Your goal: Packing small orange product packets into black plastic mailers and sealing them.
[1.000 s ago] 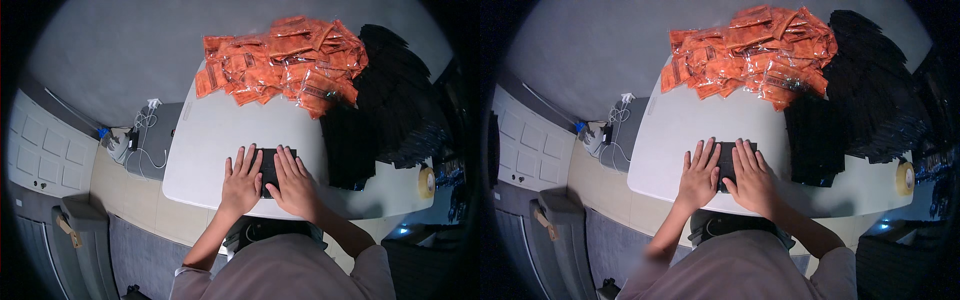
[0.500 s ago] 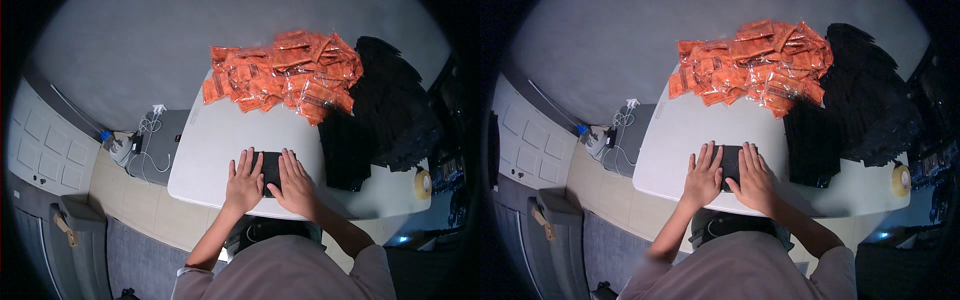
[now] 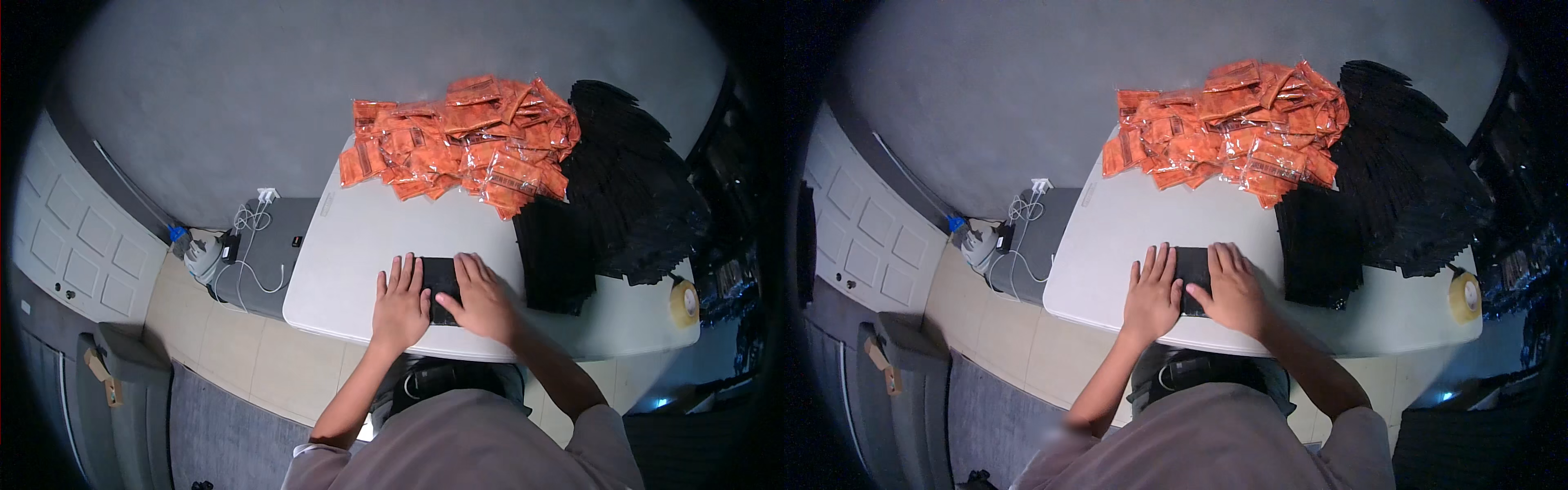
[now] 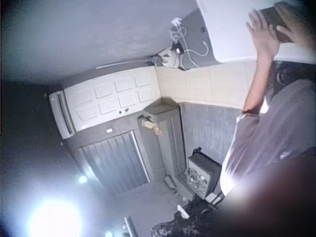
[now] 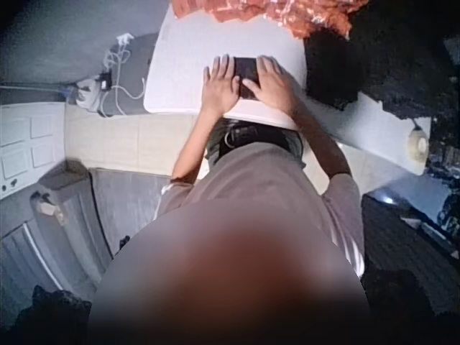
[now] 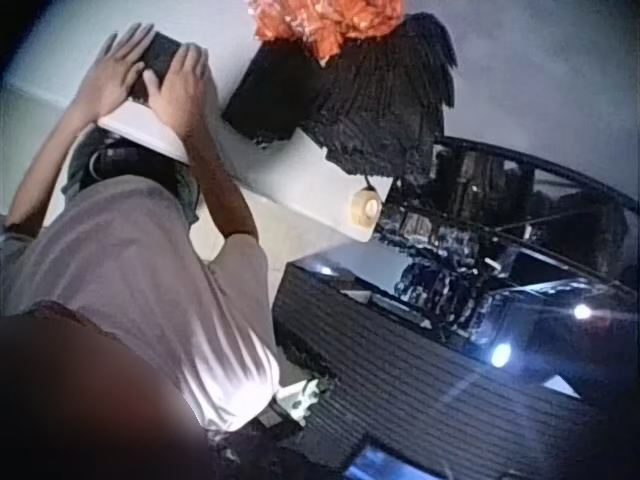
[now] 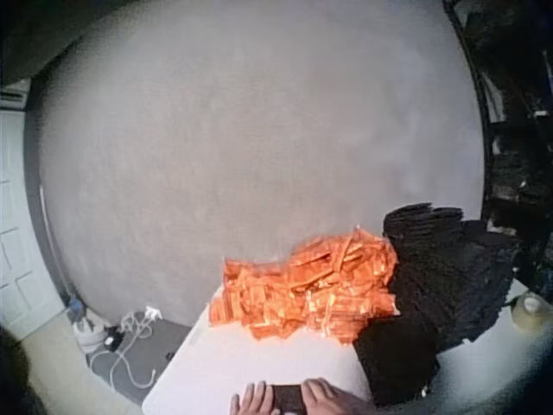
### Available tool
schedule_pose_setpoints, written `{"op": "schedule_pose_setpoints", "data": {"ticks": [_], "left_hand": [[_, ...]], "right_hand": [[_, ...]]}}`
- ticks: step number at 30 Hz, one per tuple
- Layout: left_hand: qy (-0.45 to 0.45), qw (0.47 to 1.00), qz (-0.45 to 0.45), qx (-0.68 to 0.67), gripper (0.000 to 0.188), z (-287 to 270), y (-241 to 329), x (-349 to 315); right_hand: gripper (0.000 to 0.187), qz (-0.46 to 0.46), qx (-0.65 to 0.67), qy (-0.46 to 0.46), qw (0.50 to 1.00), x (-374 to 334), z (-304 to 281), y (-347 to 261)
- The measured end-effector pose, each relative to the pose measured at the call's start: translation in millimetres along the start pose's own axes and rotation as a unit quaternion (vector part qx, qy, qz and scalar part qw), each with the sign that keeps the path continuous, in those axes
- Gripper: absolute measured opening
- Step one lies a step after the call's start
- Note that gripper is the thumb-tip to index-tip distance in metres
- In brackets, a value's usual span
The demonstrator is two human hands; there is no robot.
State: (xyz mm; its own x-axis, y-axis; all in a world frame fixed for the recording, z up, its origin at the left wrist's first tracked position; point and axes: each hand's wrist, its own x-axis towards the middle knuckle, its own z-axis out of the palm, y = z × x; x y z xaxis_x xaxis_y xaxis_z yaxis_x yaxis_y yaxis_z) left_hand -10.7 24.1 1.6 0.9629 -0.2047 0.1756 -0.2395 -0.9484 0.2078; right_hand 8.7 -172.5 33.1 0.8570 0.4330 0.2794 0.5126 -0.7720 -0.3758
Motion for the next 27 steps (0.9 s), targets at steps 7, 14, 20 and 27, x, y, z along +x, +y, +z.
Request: {"op": "schedule_pose_setpoints", "data": {"ticks": [7, 14, 20, 27], "left_hand": [[0.109, 0.980, -0.061, -0.153, 0.065, -5, 1, -5], [0.198, 0.875, -0.043, -0.439, 0.035, -45, -21, -31], [0.100, 0.957, 0.101, -0.253, 0.042, -57, 13, -52], [0.090, 0.992, -0.021, -0.082, 0.059, 7, 22, -12]], "right_hand": [[0.045, 0.064, 0.127, -0.100, 0.985, 65, -8, 41], [0.017, -0.138, 0.296, 0.005, 0.945, 60, -52, 25], [0.030, -0.127, 0.119, -0.065, 0.983, 43, -35, 57], [0.058, -0.210, -0.108, -0.066, 0.969, 23, 20, 11]]}}
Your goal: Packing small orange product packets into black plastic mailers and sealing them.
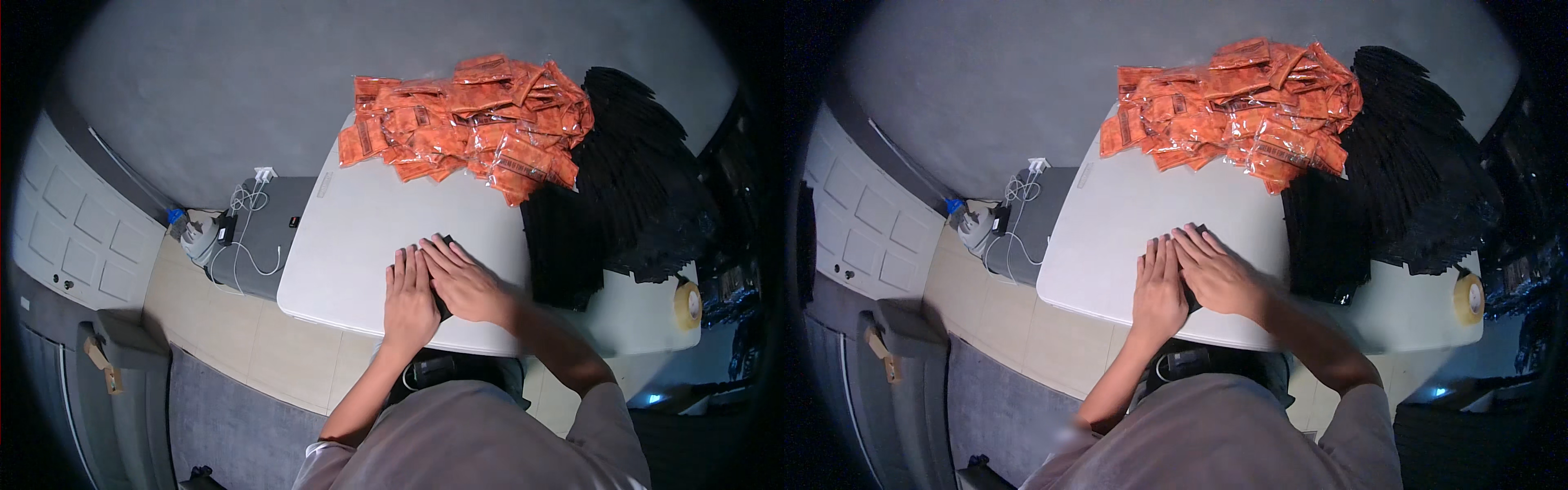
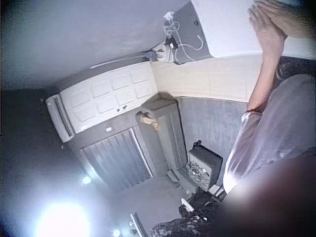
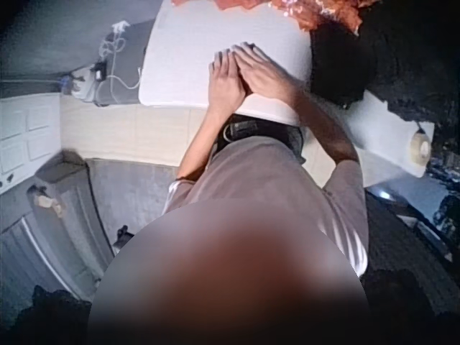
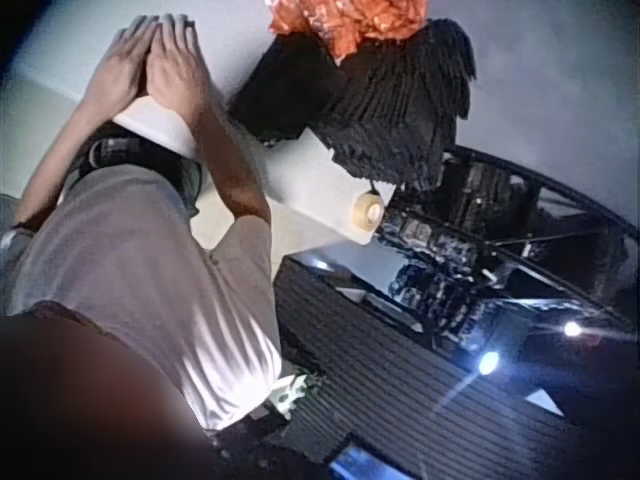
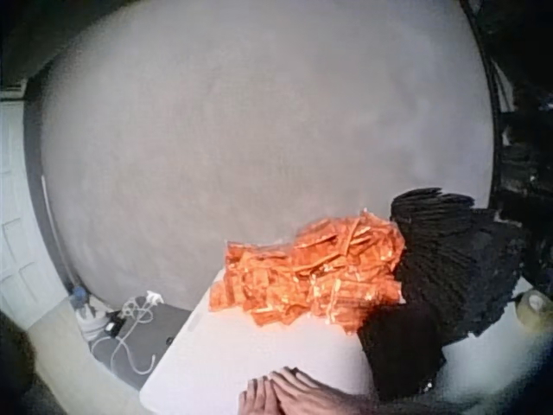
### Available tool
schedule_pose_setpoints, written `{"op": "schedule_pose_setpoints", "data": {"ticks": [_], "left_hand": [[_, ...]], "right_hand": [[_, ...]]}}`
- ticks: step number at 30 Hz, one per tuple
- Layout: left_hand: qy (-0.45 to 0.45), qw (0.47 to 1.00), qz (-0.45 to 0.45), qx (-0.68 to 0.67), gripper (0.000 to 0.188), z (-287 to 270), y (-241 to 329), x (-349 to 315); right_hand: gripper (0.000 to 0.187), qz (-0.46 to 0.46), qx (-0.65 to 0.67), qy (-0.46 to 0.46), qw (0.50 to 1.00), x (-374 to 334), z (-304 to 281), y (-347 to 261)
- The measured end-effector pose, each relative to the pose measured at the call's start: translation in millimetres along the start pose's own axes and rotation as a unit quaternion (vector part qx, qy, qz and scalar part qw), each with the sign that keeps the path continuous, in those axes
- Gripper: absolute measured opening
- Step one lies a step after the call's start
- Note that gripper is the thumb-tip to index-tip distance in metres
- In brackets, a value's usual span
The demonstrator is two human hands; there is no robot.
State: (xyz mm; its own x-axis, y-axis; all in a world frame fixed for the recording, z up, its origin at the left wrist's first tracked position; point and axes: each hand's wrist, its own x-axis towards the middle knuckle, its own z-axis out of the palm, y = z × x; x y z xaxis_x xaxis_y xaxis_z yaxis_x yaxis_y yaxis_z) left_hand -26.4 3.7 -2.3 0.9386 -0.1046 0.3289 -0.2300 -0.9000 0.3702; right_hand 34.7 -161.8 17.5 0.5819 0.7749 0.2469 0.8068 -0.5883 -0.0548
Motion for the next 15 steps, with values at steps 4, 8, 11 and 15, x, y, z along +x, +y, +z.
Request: {"op": "schedule_pose_setpoints", "data": {"ticks": [4, 8, 11, 15], "left_hand": [[-0.035, 0.999, -0.006, -0.022, 0.061, -14, 1, -1], [-0.045, 0.999, -0.004, 0.000, 0.060, -18, 0, 2], [-0.040, 0.998, 0.009, 0.048, 0.059, -18, -1, 7], [-0.031, 0.999, -0.002, 0.024, 0.069, -26, 2, 26]], "right_hand": [[0.058, 0.030, 0.083, 0.024, 0.996, -5, 5, 0], [0.060, 0.028, 0.066, 0.019, 0.997, -2, 1, 1], [0.061, 0.031, 0.077, 0.009, 0.996, -3, 4, 5], [0.059, 0.066, 0.125, 0.033, 0.989, -7, -8, 11]]}}
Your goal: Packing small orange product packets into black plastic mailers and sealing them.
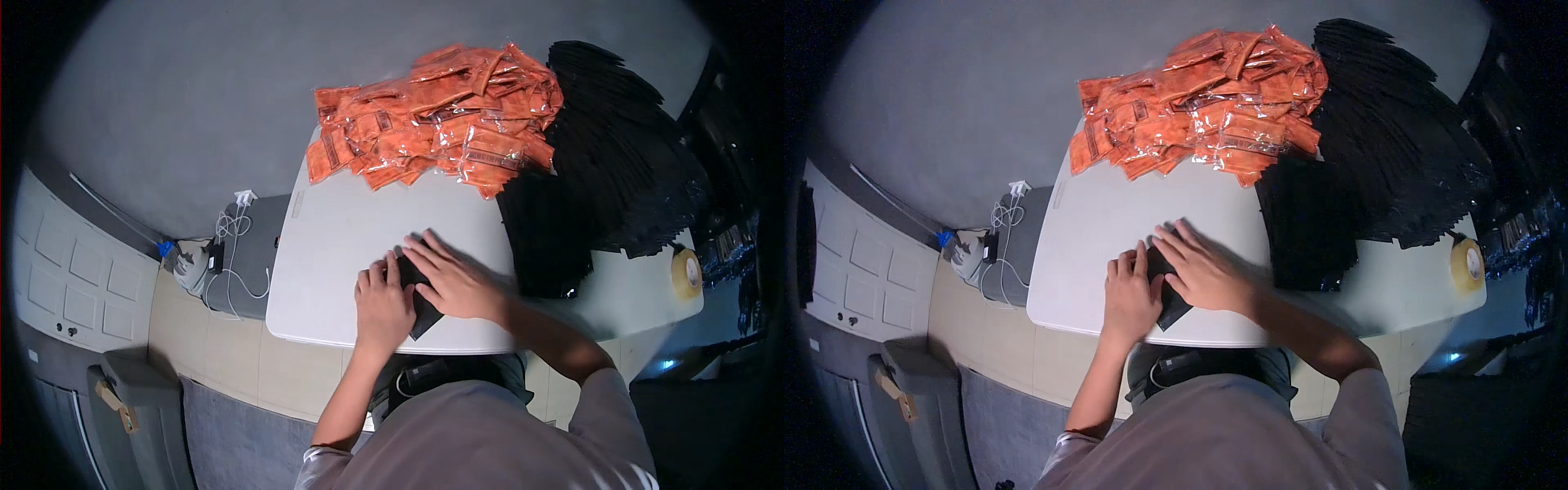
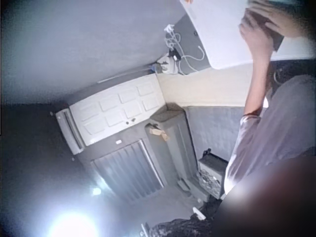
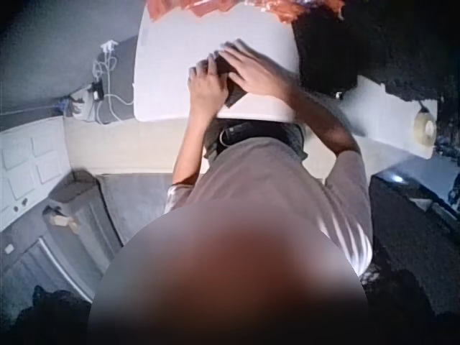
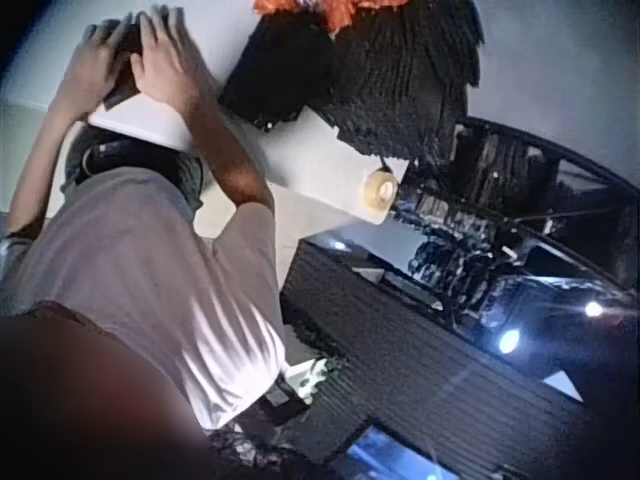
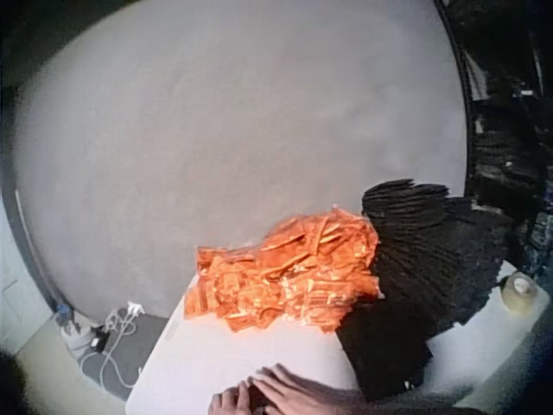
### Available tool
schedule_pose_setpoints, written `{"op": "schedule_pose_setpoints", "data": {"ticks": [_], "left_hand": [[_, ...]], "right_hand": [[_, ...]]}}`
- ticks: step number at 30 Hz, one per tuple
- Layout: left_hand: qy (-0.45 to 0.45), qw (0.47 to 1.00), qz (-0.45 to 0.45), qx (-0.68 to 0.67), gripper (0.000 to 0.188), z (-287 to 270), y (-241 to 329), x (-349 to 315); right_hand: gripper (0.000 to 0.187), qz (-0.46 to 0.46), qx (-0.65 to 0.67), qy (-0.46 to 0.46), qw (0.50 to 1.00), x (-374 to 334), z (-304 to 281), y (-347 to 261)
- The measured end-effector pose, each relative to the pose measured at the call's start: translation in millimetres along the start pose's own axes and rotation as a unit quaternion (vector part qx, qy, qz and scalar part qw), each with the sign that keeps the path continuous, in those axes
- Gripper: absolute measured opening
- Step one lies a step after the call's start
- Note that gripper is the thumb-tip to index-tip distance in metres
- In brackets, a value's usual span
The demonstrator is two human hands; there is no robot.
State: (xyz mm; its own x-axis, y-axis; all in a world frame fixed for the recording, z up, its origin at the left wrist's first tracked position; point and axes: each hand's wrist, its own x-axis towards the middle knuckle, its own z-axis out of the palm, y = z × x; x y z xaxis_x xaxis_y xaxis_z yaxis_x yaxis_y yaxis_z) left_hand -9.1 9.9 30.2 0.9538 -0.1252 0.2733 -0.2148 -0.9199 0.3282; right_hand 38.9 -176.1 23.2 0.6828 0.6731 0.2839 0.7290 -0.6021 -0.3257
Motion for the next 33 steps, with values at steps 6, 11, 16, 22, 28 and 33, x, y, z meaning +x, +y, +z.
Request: {"op": "schedule_pose_setpoints", "data": {"ticks": [6, 11, 16, 22, 28, 33], "left_hand": [[-0.025, 0.992, -0.061, -0.105, 0.050, -7, -19, 22], [0.075, 0.891, -0.158, -0.419, 0.025, 3, -44, 14], [0.113, 0.796, -0.212, -0.555, 0.028, -2, -32, 8], [0.146, 0.715, -0.216, -0.648, 0.034, 9, -39, -14], [0.155, 0.601, -0.179, -0.764, 0.021, 14, -19, -24], [0.130, 0.504, -0.194, -0.831, 0.028, 17, 8, -19]], "right_hand": [[0.061, 0.125, 0.126, 0.109, 0.978, -9, -12, 11], [0.059, 0.189, 0.259, 0.077, 0.944, 0, -12, 22], [0.034, 0.192, 0.433, -0.022, 0.880, 1, 0, 53], [0.029, 0.196, 0.504, -0.024, 0.841, 5, -25, 39], [0.034, 0.269, 0.518, 0.108, 0.805, -4, -34, 8], [0.035, 0.307, 0.513, 0.166, 0.784, -37, -23, -9]]}}
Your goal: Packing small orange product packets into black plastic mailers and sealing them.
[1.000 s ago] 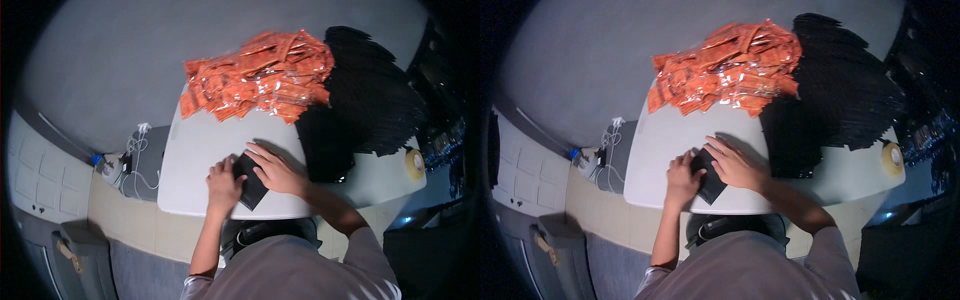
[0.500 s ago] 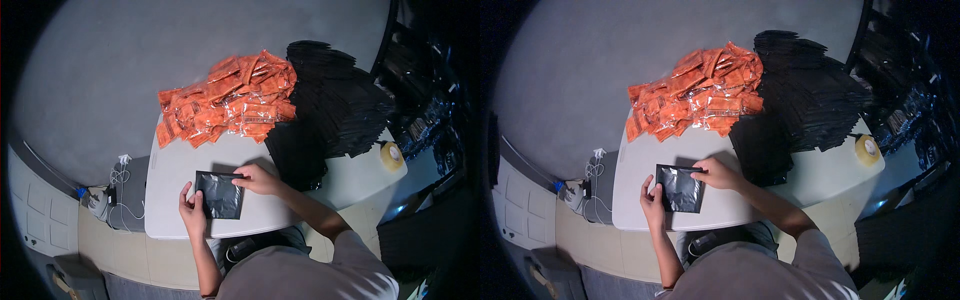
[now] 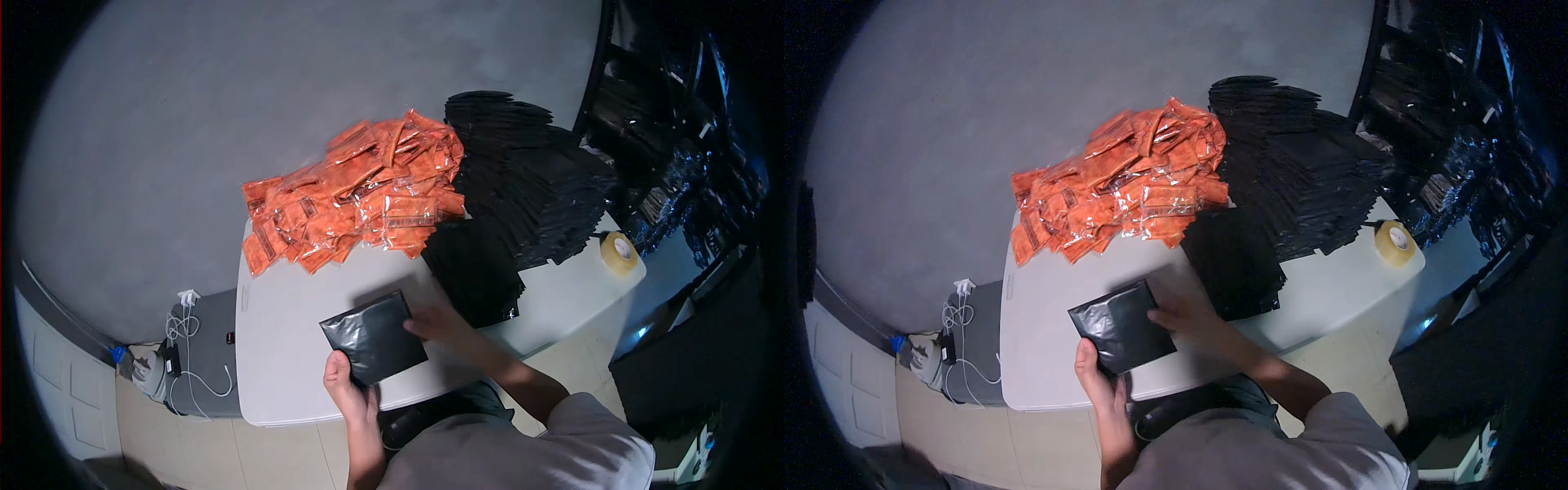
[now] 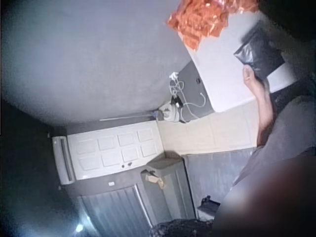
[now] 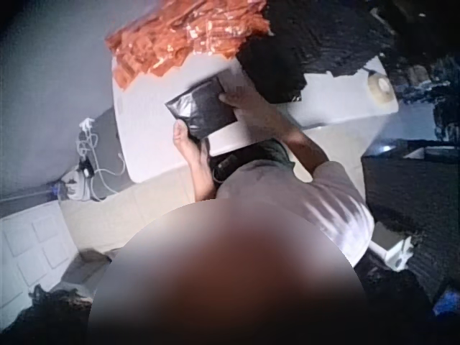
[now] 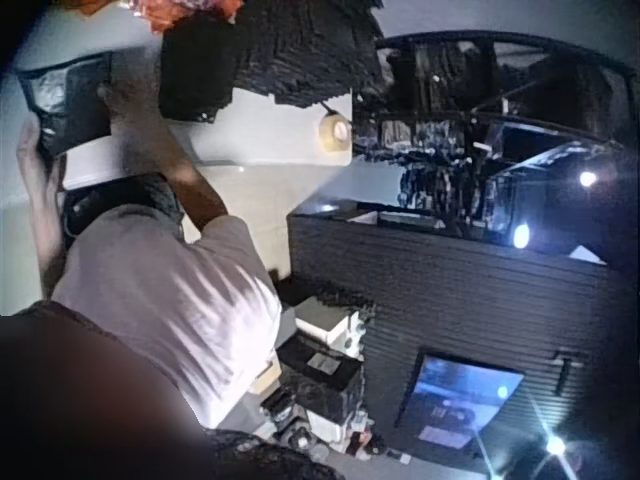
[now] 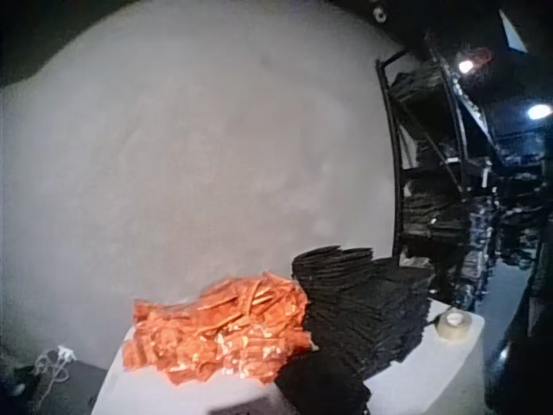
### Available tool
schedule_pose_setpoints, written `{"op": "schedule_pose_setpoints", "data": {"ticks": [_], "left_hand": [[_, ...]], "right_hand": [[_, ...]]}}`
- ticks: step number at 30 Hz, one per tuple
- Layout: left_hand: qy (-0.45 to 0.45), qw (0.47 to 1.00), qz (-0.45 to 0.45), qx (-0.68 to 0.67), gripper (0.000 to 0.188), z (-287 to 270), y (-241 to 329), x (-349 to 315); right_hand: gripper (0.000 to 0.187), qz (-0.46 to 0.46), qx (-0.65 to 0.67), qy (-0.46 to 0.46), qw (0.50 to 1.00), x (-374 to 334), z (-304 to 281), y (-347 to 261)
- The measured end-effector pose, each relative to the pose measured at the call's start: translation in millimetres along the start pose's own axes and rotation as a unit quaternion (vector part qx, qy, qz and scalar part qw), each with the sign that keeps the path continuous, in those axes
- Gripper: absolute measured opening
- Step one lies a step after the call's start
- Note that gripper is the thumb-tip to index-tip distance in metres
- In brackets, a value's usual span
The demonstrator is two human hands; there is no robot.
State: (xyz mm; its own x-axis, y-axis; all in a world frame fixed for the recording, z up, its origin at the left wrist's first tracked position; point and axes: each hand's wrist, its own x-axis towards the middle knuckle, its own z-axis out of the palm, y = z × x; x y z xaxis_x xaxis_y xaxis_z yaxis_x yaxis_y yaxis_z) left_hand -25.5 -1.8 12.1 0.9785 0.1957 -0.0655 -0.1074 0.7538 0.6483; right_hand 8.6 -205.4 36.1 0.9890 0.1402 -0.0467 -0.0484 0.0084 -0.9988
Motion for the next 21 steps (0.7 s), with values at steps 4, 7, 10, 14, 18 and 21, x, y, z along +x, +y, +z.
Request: {"op": "schedule_pose_setpoints", "data": {"ticks": [4, 7, 10, 14, 18, 21], "left_hand": [[-0.046, 0.996, 0.047, 0.063, 0.045, -1, -9, -11], [-0.071, 0.928, 0.220, 0.292, 0.054, -21, 0, -16], [-0.041, 0.889, 0.216, 0.402, 0.052, -28, 16, -1], [-0.019, 0.917, 0.169, 0.361, 0.047, -28, 22, 1], [-0.042, 0.904, 0.169, 0.390, 0.045, -27, 16, 2], [-0.035, 0.909, 0.158, 0.384, 0.044, -30, 21, -2]], "right_hand": [[0.032, -0.069, -0.247, 0.057, 0.965, -42, -39, -29], [0.028, -0.258, -0.218, 0.106, 0.935, -51, -89, -93], [0.021, -0.235, -0.255, 0.210, 0.914, -62, -167, -182], [0.034, -0.159, -0.230, 0.274, 0.920, -31, -253, -267], [0.038, -0.031, -0.453, 0.322, 0.831, -4, -349, -271], [0.047, 0.024, -0.639, 0.386, 0.665, 10, -328, -254]]}}
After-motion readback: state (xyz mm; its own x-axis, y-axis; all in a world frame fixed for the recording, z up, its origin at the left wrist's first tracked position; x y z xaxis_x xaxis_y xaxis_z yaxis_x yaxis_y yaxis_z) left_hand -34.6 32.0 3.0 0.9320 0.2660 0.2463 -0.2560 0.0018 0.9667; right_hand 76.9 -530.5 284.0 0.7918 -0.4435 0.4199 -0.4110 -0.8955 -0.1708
